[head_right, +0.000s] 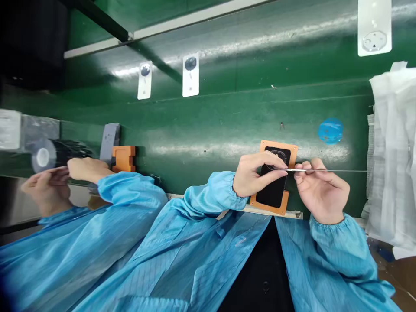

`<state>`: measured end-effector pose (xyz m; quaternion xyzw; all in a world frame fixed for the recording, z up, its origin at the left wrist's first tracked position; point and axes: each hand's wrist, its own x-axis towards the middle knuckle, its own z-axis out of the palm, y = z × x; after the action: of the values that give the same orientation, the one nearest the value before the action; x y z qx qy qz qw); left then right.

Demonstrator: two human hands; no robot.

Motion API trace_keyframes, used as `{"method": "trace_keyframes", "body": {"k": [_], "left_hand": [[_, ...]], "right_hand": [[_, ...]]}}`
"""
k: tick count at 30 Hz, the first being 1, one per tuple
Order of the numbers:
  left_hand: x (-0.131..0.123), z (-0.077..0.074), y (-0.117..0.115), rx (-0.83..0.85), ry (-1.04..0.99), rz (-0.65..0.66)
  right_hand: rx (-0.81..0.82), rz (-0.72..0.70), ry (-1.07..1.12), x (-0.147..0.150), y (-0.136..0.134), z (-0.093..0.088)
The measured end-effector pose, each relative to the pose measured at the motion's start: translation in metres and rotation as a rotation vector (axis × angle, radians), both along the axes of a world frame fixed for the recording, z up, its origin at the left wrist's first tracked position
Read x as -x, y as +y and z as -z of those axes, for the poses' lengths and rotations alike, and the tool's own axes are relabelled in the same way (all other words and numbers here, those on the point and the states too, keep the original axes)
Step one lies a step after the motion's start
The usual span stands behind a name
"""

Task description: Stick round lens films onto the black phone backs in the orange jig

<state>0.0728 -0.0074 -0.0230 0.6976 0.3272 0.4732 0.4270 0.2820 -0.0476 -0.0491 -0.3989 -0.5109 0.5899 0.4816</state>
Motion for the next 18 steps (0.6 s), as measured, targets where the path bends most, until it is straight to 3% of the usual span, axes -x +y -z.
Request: {"method": "trace_keyframes", "body": {"k": [8, 12, 15, 18], "left_hand": [[-0.002, -0.005, -0.003, -0.279, 0.053, -0.039], [-0.004, 0.000, -0.003, -0.346, 0.105, -0.047], [-0.004, 0.000, -0.005, -0.352, 0.141, -0.039], [0.001, -0.008, 0.000, -0.223, 0.197, -0.010]], "right_hand": [[0.166, 0.016, 0.271, 0.007, 0.002, 0.016], [0.127, -0.016, 0.295, 0.008, 0.003, 0.020], [0.128, -0.030, 0.297, 0.008, 0.001, 0.019], [0.259, 0.021, 0.382, 0.008, 0.000, 0.004]]}}
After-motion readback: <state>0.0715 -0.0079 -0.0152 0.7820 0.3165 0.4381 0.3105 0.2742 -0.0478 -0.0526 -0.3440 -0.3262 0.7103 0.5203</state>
